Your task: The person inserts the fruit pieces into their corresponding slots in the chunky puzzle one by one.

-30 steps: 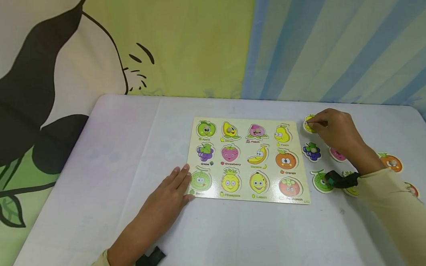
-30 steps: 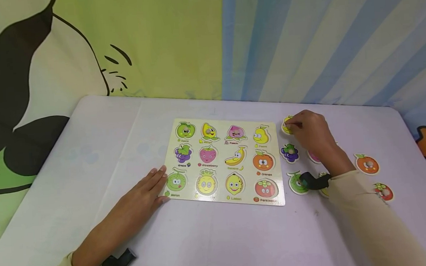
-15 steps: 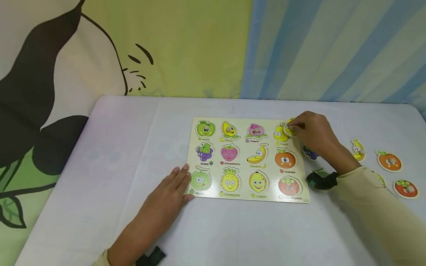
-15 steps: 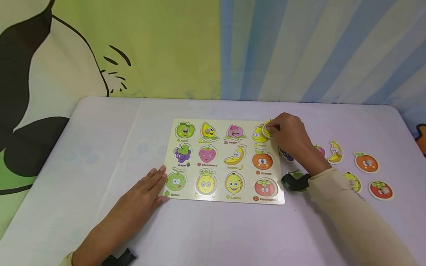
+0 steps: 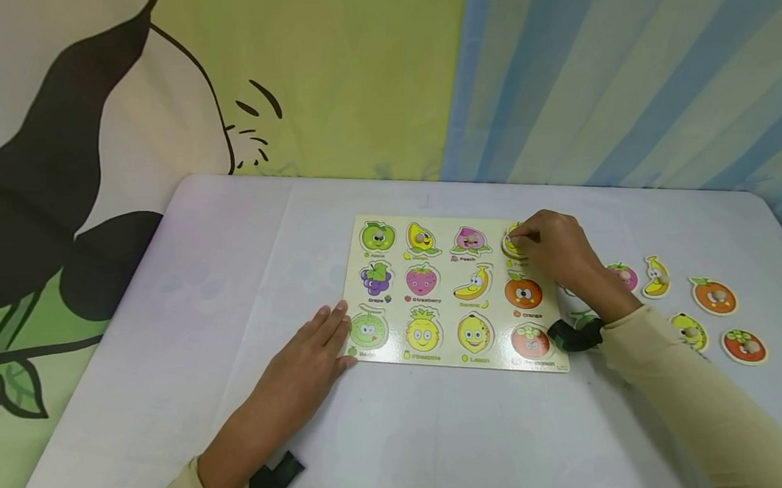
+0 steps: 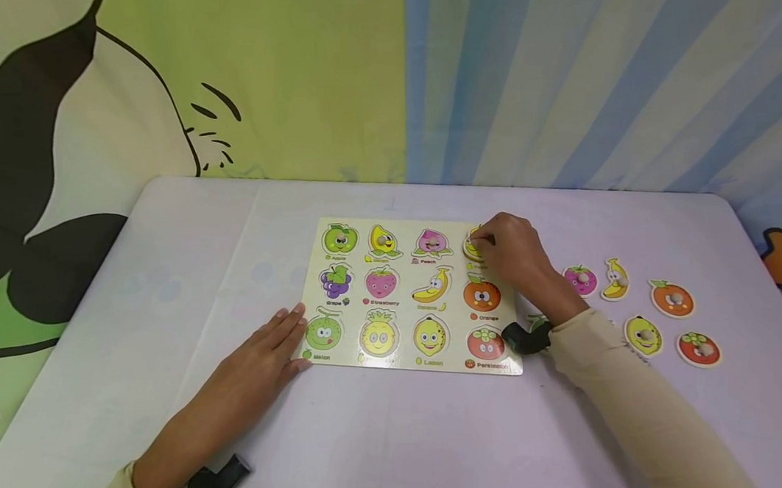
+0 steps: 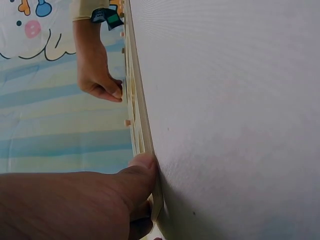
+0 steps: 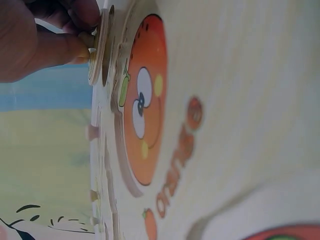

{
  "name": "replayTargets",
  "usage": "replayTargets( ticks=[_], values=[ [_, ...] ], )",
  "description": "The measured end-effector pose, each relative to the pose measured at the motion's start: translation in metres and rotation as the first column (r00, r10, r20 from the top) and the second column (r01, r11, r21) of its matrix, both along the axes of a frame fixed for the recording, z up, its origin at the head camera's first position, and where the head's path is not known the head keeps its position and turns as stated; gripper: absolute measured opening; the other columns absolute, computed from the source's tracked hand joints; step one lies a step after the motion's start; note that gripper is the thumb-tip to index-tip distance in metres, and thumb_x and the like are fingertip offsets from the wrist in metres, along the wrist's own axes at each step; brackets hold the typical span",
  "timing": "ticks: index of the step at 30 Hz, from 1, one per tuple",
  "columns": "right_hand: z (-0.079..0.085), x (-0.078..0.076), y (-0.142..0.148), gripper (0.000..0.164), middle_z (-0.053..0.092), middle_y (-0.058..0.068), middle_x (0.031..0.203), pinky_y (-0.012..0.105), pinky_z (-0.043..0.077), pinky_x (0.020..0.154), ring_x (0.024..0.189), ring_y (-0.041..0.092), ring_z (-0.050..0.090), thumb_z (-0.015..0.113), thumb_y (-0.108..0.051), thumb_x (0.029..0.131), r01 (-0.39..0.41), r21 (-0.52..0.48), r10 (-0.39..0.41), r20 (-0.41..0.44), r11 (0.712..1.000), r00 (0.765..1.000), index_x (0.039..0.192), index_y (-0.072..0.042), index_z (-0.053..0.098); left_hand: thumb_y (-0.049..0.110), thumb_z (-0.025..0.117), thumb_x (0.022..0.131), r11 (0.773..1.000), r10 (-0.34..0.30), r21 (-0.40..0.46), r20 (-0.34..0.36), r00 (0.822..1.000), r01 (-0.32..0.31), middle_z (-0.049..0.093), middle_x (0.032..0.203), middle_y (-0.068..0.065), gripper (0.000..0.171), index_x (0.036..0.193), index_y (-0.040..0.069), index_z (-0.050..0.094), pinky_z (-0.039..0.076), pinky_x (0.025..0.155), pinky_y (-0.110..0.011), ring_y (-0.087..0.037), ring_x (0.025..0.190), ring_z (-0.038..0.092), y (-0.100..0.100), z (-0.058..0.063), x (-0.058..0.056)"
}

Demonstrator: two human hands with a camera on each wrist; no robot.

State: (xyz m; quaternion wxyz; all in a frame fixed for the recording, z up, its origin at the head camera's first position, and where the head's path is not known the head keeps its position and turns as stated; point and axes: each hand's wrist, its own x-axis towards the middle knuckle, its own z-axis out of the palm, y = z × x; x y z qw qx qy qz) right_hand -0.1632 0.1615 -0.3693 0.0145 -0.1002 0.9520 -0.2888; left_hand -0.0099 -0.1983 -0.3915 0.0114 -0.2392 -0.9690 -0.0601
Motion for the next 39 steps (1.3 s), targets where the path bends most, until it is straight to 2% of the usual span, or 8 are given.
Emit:
replayTargets(
  ticks=[19,26,39],
  values=[
    [-0.0026,-0.0003,-0.0007,0.018,0.062,0.022,0.104,0.047,0.049,0.076,0.094,0.036,0.055,0.064,-0.005,0.094,-0.001,0.036,0.000,0.019,0.999,1.000,0.104,0.008,0.072,0.024,0.074,0.088,1.000,0.004,-0.004,0.008,1.000,-0.004,0.044,0.146,-0.020,0.060,0.134,-0.007,0.053,0.037,0.107,-0.044,-0.039,0.136,0.038,0.0002,-0.0003,-0.0002],
    [-0.0031,-0.0006,-0.0008,0.017,0.061,0.021,0.104,0.047,0.050,0.078,0.095,0.036,0.054,0.061,-0.001,0.094,-0.001,0.033,-0.001,0.056,0.999,0.998,0.105,0.006,0.072,0.024,0.074,0.088,1.000,-0.001,0.006,-0.001,1.000,0.001,0.044,0.146,-0.020,0.059,0.134,-0.007,0.054,0.038,0.106,-0.044,-0.039,0.135,0.038,-0.0001,-0.0015,-0.0009],
    [0.0037,-0.0086,0.0033,0.016,0.064,0.021,0.103,0.043,0.047,0.074,0.090,0.032,0.055,0.064,-0.003,0.093,-0.072,0.055,0.065,0.106,0.996,0.992,0.103,0.004,0.073,0.024,0.074,0.089,1.000,-0.005,0.023,0.008,1.000,0.005,0.043,0.146,-0.021,0.058,0.133,-0.008,0.054,0.037,0.107,-0.045,-0.038,0.135,0.038,-0.0008,-0.0019,-0.0018]
  ],
)
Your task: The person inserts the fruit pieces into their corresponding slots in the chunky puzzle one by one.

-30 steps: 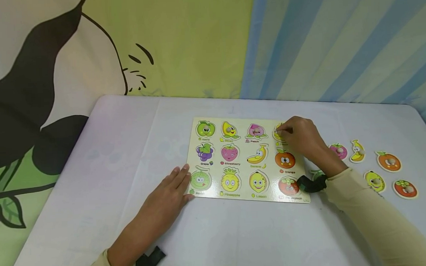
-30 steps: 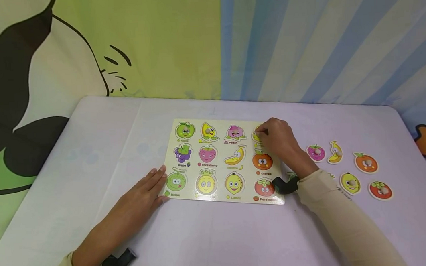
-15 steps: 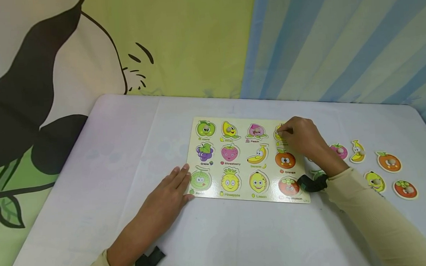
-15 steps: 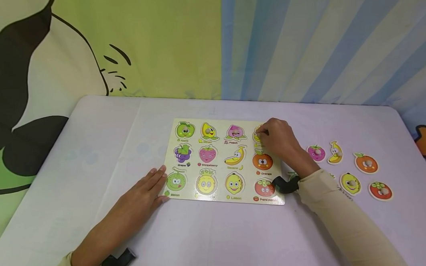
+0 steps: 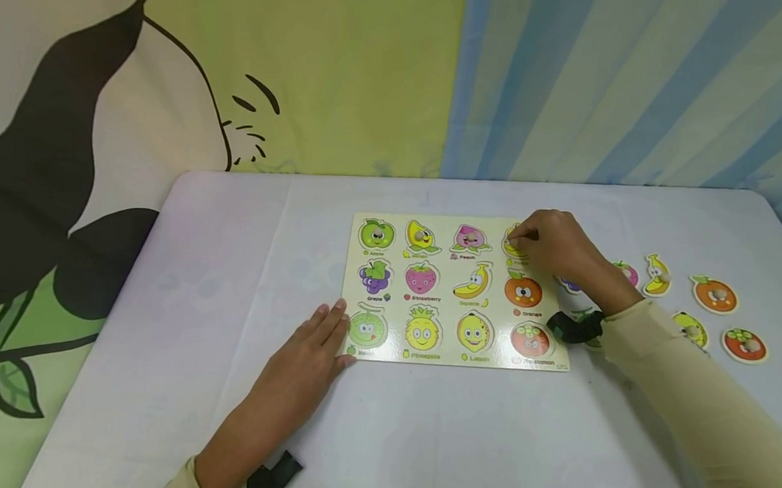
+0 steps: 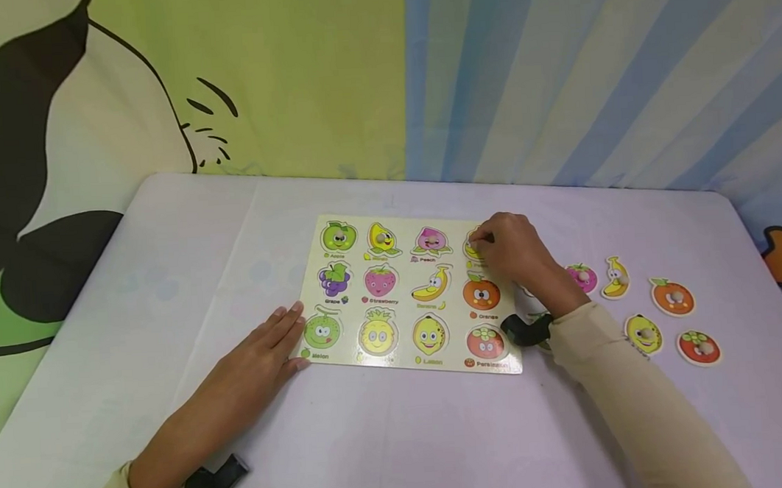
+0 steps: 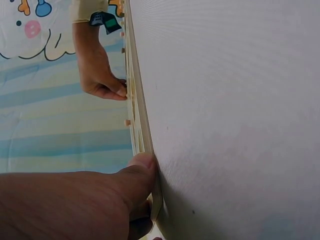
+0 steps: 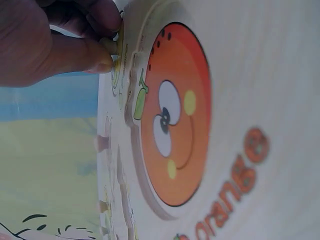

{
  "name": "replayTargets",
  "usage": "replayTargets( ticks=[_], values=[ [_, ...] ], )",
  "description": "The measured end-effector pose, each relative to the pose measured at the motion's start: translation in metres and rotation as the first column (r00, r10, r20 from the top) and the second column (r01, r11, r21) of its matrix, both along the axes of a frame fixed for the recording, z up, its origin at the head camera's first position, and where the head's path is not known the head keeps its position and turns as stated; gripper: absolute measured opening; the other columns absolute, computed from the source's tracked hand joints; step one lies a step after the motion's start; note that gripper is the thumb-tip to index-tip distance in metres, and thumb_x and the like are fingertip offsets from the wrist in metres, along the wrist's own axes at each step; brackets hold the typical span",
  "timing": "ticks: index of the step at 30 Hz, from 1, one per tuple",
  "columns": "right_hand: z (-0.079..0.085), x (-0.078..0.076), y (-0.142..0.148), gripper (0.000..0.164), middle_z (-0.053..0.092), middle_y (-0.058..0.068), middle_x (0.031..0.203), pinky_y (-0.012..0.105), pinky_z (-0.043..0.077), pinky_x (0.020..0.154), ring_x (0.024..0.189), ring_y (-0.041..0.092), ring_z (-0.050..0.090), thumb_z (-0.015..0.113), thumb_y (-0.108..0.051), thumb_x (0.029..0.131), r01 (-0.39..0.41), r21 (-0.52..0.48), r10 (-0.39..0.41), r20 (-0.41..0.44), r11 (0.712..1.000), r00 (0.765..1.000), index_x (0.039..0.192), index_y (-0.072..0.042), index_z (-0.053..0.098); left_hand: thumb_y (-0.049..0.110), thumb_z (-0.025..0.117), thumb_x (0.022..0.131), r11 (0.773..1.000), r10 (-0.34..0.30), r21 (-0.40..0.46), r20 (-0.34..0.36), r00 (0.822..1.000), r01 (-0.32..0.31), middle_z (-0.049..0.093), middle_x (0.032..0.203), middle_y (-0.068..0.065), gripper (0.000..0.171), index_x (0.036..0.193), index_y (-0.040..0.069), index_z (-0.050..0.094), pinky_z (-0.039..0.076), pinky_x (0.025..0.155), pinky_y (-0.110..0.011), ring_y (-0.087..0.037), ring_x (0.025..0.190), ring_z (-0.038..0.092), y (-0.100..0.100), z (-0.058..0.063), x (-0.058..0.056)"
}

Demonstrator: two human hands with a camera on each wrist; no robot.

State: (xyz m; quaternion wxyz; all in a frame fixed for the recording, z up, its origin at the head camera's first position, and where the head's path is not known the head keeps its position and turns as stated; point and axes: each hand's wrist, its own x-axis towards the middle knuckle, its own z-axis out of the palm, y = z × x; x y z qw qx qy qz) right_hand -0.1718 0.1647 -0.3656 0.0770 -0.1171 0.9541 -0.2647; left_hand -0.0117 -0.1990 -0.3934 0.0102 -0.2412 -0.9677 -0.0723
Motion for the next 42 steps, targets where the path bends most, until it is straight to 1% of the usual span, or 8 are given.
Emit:
replayTargets(
  ticks=[6,10,14,18,24,32,39,42],
  values=[
    [-0.001,0.002,0.000,0.015,0.062,0.020,0.101,0.044,0.047,0.074,0.089,0.032,0.055,0.064,-0.002,0.093,0.003,-0.001,-0.003,-0.015,1.000,1.000,0.104,0.005,0.073,0.023,0.074,0.088,1.000,0.002,0.008,0.003,1.000,-0.002,0.044,0.145,-0.021,0.058,0.133,-0.008,0.054,0.038,0.106,-0.045,-0.039,0.135,0.038,0.000,0.002,-0.001],
    [-0.002,0.001,0.001,0.015,0.062,0.019,0.101,0.045,0.050,0.075,0.090,0.032,0.057,0.064,0.001,0.092,-0.038,0.003,0.038,-0.038,0.999,0.999,0.103,0.005,0.073,0.023,0.074,0.088,1.000,0.003,0.000,0.002,1.000,-0.003,0.044,0.146,-0.020,0.059,0.134,-0.008,0.053,0.038,0.106,-0.045,-0.038,0.135,0.038,0.000,0.002,0.000],
    [-0.001,0.000,0.002,0.015,0.063,0.019,0.102,0.047,0.052,0.078,0.092,0.033,0.058,0.064,0.002,0.092,-0.066,0.006,0.066,-0.035,0.998,0.997,0.104,0.005,0.073,0.022,0.073,0.089,1.000,0.004,-0.009,0.003,1.000,-0.004,0.043,0.146,-0.020,0.059,0.135,-0.008,0.052,0.038,0.106,-0.045,-0.039,0.135,0.038,0.000,0.003,0.000],
    [0.000,0.001,0.006,0.016,0.064,0.018,0.104,0.048,0.052,0.081,0.095,0.033,0.059,0.065,-0.001,0.092,-0.047,-0.011,0.046,-0.024,0.999,0.999,0.106,0.003,0.072,0.022,0.073,0.089,1.000,0.001,-0.003,0.002,1.000,-0.001,0.043,0.146,-0.020,0.059,0.135,-0.008,0.052,0.038,0.106,-0.045,-0.039,0.135,0.038,0.000,0.003,0.000],
    [0.002,0.005,0.010,0.020,0.065,0.021,0.112,0.051,0.051,0.086,0.103,0.036,0.059,0.064,-0.008,0.094,-0.030,-0.064,0.030,-0.007,0.997,1.000,0.110,0.001,0.071,0.022,0.073,0.089,1.000,0.003,0.016,0.000,1.000,-0.003,0.044,0.146,-0.021,0.059,0.134,-0.009,0.052,0.039,0.105,-0.045,-0.039,0.135,0.039,-0.001,0.002,0.000],
    [0.004,0.008,0.011,0.022,0.063,0.023,0.115,0.053,0.051,0.088,0.106,0.039,0.060,0.063,-0.008,0.095,-0.031,-0.075,0.031,0.008,0.997,0.999,0.113,0.002,0.069,0.021,0.075,0.088,0.999,0.010,0.034,0.009,1.000,-0.010,0.044,0.146,-0.020,0.060,0.134,-0.008,0.052,0.040,0.105,-0.045,-0.039,0.135,0.039,-0.002,0.000,0.001],
    [0.005,0.014,0.018,0.028,0.064,0.021,0.113,0.050,0.055,0.082,0.103,0.040,0.062,0.066,-0.015,0.094,-0.015,-0.074,0.015,0.007,0.997,1.000,0.117,0.001,0.068,0.021,0.074,0.088,0.999,0.001,0.033,0.003,1.000,-0.001,0.044,0.146,-0.020,0.059,0.135,-0.008,0.052,0.038,0.106,-0.045,-0.039,0.135,0.039,-0.002,0.001,0.000],
    [0.004,0.015,0.023,0.026,0.064,0.021,0.115,0.049,0.056,0.079,0.101,0.038,0.063,0.066,-0.014,0.095,-0.003,-0.073,0.002,-0.011,0.997,1.000,0.117,0.000,0.069,0.021,0.074,0.088,0.999,0.000,0.032,0.003,1.000,0.000,0.044,0.146,-0.021,0.059,0.134,-0.009,0.052,0.038,0.106,-0.045,-0.039,0.134,0.039,-0.001,0.001,0.001]
  ],
)
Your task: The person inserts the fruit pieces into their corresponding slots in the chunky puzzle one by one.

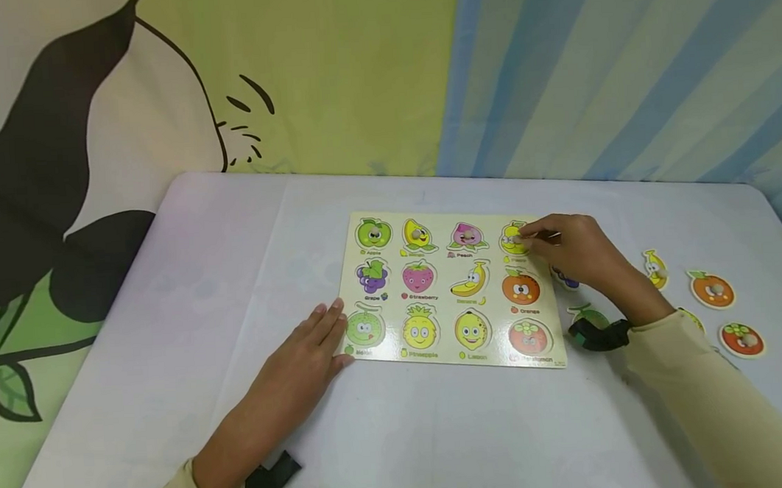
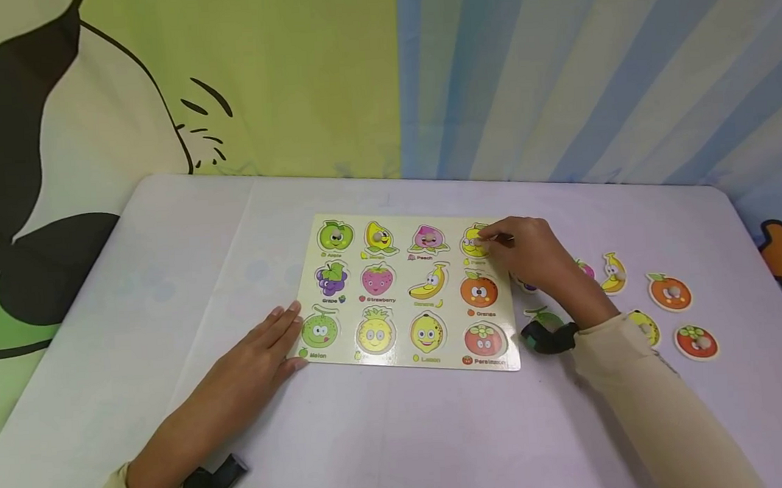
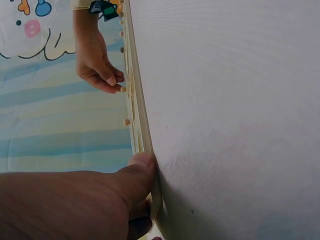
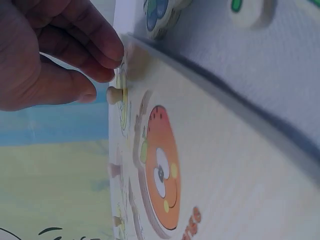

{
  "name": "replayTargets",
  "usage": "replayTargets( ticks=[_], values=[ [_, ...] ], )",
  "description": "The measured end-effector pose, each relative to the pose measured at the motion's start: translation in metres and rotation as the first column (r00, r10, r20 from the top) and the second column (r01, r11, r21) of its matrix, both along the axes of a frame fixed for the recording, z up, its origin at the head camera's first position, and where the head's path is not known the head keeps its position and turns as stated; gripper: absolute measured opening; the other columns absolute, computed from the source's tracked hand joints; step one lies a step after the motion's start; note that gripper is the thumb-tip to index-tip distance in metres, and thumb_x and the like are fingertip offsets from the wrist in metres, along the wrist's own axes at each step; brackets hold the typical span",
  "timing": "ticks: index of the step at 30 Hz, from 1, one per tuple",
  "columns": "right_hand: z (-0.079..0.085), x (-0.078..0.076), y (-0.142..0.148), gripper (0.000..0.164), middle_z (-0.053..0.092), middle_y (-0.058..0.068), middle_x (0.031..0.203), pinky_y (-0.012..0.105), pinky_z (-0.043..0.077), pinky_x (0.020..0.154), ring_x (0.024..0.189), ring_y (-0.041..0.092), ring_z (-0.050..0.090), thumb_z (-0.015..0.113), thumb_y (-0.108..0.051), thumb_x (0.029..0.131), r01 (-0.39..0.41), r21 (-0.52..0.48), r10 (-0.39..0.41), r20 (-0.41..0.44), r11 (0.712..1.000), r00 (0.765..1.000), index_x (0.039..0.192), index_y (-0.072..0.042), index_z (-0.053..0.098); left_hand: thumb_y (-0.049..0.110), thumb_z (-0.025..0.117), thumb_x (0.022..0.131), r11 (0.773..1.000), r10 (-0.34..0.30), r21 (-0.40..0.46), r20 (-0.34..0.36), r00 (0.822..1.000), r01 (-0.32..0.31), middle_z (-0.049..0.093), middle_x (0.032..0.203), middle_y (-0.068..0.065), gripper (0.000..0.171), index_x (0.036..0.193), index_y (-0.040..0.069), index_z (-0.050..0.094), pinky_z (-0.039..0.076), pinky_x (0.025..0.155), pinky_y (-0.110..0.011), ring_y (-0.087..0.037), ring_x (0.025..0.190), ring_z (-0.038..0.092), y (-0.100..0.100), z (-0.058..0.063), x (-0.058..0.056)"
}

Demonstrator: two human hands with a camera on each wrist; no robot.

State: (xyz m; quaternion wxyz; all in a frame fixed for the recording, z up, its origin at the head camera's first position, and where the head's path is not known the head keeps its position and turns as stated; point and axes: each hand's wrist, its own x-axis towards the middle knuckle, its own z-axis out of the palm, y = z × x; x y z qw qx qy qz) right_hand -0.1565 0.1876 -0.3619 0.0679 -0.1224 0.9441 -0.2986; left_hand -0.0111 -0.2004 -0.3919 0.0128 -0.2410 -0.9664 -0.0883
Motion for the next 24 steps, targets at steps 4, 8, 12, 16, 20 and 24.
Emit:
replayTargets(
  ticks=[4,8,12,16,20,24],
  values=[
    [0.000,0.002,0.007,0.023,0.063,0.021,0.119,0.050,0.056,0.078,0.101,0.039,0.063,0.064,-0.008,0.094,0.011,0.006,-0.010,-0.023,1.000,1.000,0.116,-0.001,0.069,0.021,0.074,0.088,1.000,0.004,-0.005,0.001,1.000,-0.004,0.044,0.146,-0.020,0.059,0.134,-0.009,0.052,0.038,0.106,-0.045,-0.039,0.135,0.039,0.000,0.000,0.000],
    [0.003,0.006,0.015,0.023,0.062,0.022,0.119,0.048,0.057,0.075,0.102,0.041,0.062,0.063,-0.008,0.095,0.018,-0.001,-0.018,-0.043,1.000,0.999,0.116,-0.001,0.069,0.021,0.075,0.087,1.000,0.003,-0.006,0.002,1.000,-0.003,0.044,0.146,-0.021,0.059,0.134,-0.009,0.053,0.038,0.106,-0.045,-0.039,0.134,0.039,0.000,0.000,0.000],
    [0.004,0.009,0.026,0.023,0.064,0.020,0.114,0.048,0.056,0.074,0.099,0.039,0.063,0.064,-0.009,0.094,0.035,-0.003,-0.035,-0.087,0.999,0.996,0.116,-0.001,0.069,0.021,0.076,0.087,1.000,0.003,-0.011,-0.001,1.000,-0.003,0.044,0.146,-0.021,0.060,0.134,-0.008,0.053,0.039,0.105,-0.045,-0.039,0.135,0.039,0.001,0.000,-0.001],
    [0.005,0.013,0.037,0.024,0.065,0.018,0.114,0.051,0.053,0.074,0.100,0.038,0.061,0.063,-0.013,0.096,0.084,0.014,-0.082,-0.110,0.996,0.991,0.117,-0.003,0.069,0.021,0.076,0.087,1.000,0.000,-0.017,-0.005,1.000,0.000,0.044,0.146,-0.021,0.060,0.134,-0.008,0.053,0.039,0.105,-0.045,-0.039,0.135,0.039,0.000,0.000,-0.001],
    [0.008,0.018,0.047,0.026,0.064,0.017,0.118,0.049,0.051,0.077,0.104,0.038,0.060,0.061,-0.020,0.098,0.122,0.022,-0.119,-0.107,0.992,0.987,0.119,-0.005,0.068,0.021,0.075,0.087,1.000,0.001,-0.006,-0.008,1.000,-0.001,0.044,0.146,-0.021,0.059,0.134,-0.009,0.053,0.039,0.105,-0.045,-0.040,0.134,0.040,0.000,0.000,0.000],
    [0.009,0.023,0.057,0.026,0.065,0.017,0.116,0.023,0.046,0.077,0.103,0.037,0.060,0.062,-0.020,0.098,0.116,0.013,-0.114,-0.122,0.993,0.986,0.118,-0.004,0.068,0.021,0.075,0.088,1.000,0.001,-0.004,-0.011,1.000,-0.001,0.044,0.145,-0.021,0.060,0.134,-0.009,0.053,0.040,0.105,-0.045,-0.040,0.134,0.040,0.000,0.000,0.000]
  ],
)
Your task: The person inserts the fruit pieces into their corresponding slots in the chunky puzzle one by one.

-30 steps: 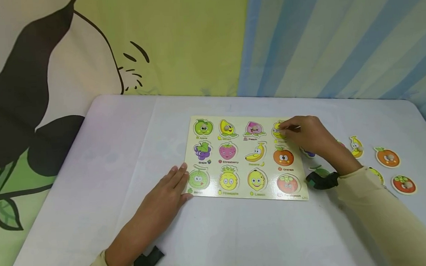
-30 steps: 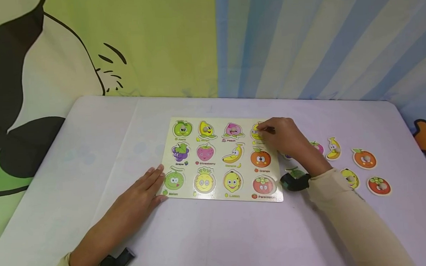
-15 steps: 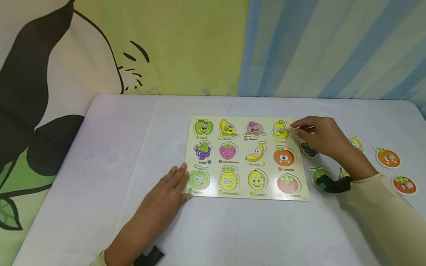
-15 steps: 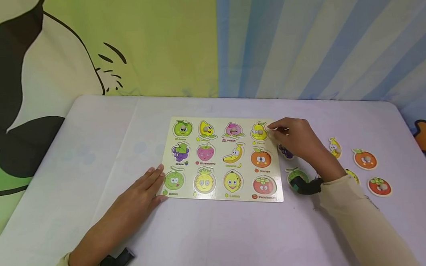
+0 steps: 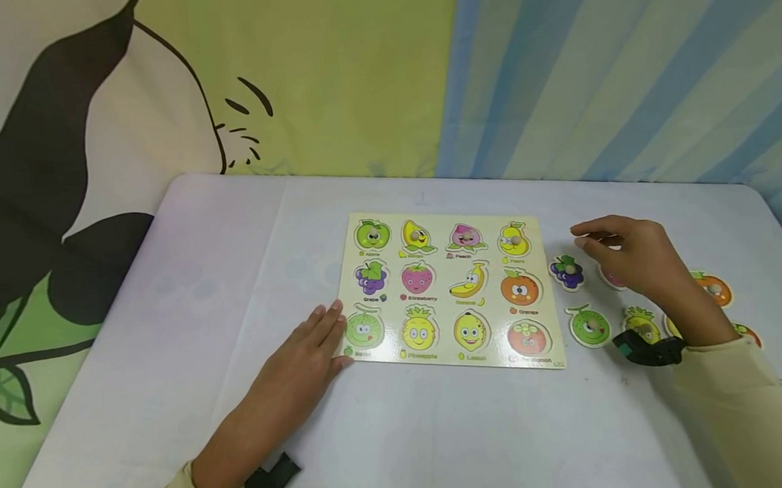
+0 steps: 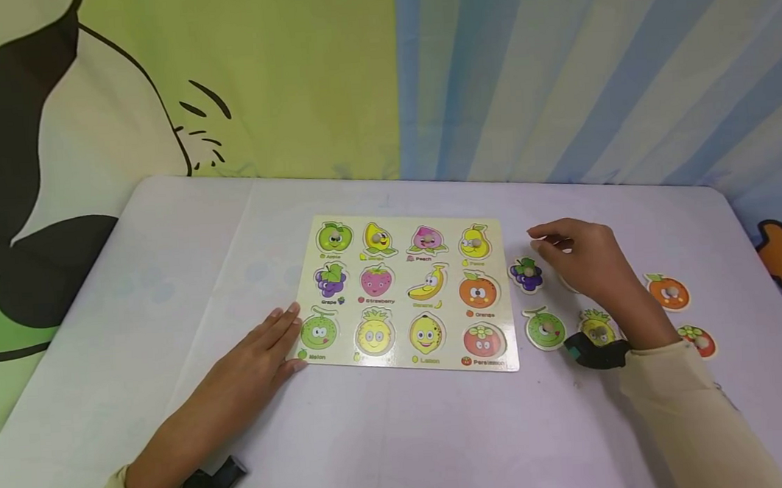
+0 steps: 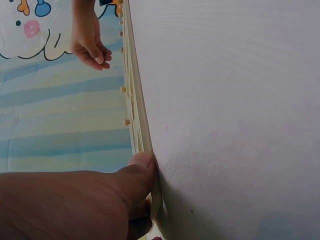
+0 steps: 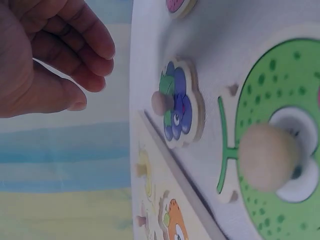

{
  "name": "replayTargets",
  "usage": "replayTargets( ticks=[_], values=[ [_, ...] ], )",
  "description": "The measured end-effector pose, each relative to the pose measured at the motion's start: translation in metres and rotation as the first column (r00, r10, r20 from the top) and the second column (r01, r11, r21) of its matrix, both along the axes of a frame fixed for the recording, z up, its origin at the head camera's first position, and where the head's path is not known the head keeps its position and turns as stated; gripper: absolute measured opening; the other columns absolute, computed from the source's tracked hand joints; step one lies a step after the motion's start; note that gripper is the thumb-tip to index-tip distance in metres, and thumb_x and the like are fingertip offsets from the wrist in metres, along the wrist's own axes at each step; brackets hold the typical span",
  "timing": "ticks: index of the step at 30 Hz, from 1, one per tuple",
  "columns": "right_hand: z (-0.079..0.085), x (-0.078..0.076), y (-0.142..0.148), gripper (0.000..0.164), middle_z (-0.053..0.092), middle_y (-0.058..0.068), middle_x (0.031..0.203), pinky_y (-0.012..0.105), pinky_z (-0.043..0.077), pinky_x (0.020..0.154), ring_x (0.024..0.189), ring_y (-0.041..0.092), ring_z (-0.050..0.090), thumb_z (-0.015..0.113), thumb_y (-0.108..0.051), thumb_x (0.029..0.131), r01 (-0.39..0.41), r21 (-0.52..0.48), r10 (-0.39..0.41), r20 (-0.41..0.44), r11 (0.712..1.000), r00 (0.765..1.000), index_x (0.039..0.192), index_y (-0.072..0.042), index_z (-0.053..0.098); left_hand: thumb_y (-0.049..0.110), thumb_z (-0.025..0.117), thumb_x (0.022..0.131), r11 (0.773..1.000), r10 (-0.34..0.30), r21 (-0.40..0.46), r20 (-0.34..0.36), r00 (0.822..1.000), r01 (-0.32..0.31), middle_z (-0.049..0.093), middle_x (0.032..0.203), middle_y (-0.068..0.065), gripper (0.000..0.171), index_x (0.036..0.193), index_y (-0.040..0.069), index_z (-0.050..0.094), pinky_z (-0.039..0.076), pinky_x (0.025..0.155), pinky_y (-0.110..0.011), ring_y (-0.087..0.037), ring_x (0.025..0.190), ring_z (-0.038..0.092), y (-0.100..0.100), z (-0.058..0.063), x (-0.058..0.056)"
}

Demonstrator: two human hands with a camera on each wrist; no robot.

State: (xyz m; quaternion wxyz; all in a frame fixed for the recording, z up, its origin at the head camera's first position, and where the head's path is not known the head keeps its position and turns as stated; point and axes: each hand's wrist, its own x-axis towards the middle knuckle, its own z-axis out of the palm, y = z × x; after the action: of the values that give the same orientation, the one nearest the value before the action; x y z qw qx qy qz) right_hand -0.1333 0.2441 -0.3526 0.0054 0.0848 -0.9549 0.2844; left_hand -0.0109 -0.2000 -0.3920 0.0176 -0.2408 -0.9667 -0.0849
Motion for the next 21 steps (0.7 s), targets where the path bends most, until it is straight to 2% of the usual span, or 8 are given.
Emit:
replayTargets(
  ticks=[3,5,16,17,21],
  values=[
    [-0.001,0.004,0.005,0.024,0.066,0.017,0.115,0.006,0.037,0.070,0.102,0.036,0.061,0.063,-0.017,0.097,-0.003,-0.001,0.003,-0.015,1.000,1.000,0.117,-0.004,0.069,0.021,0.075,0.087,1.000,-0.005,-0.006,0.000,1.000,0.005,0.044,0.145,-0.021,0.060,0.134,-0.009,0.052,0.039,0.105,-0.045,-0.040,0.134,0.040,0.000,0.000,0.000],
    [-0.002,0.006,0.008,0.024,0.066,0.018,0.114,0.003,0.034,0.069,0.102,0.036,0.062,0.063,-0.015,0.097,-0.002,-0.004,0.002,-0.022,1.000,1.000,0.116,-0.004,0.069,0.021,0.075,0.087,1.000,-0.006,-0.010,0.003,1.000,0.006,0.044,0.146,-0.021,0.060,0.134,-0.009,0.052,0.039,0.105,-0.045,-0.040,0.134,0.039,0.000,0.000,0.000],
    [-0.006,0.016,0.013,0.022,0.066,0.019,0.114,-0.001,0.040,0.066,0.099,0.034,0.063,0.063,-0.010,0.095,0.035,-0.041,-0.037,-0.040,0.999,0.999,0.115,-0.003,0.070,0.022,0.074,0.088,1.000,0.003,-0.015,0.014,1.000,-0.003,0.043,0.146,-0.021,0.060,0.135,-0.008,0.052,0.038,0.106,-0.046,-0.039,0.135,0.038,0.001,0.000,0.000],
    [-0.006,0.016,0.014,0.022,0.066,0.019,0.114,0.000,0.040,0.065,0.098,0.031,0.063,0.063,-0.010,0.095,0.037,-0.042,-0.039,-0.041,0.998,0.998,0.115,-0.003,0.070,0.021,0.074,0.088,1.000,0.002,-0.017,0.013,1.000,-0.002,0.043,0.146,-0.021,0.060,0.135,-0.008,0.052,0.039,0.106,-0.046,-0.039,0.135,0.038,0.001,0.000,0.000],
    [-0.007,0.017,0.015,0.021,0.067,0.017,0.114,0.000,0.041,0.065,0.091,0.000,0.058,0.064,-0.011,0.095,0.049,-0.042,-0.051,-0.047,0.998,0.998,0.115,-0.004,0.070,0.022,0.074,0.088,1.000,-0.004,-0.025,0.006,1.000,0.004,0.044,0.146,-0.021,0.060,0.135,-0.008,0.052,0.038,0.106,-0.046,-0.039,0.135,0.039,0.001,0.000,0.000]
  ],
)
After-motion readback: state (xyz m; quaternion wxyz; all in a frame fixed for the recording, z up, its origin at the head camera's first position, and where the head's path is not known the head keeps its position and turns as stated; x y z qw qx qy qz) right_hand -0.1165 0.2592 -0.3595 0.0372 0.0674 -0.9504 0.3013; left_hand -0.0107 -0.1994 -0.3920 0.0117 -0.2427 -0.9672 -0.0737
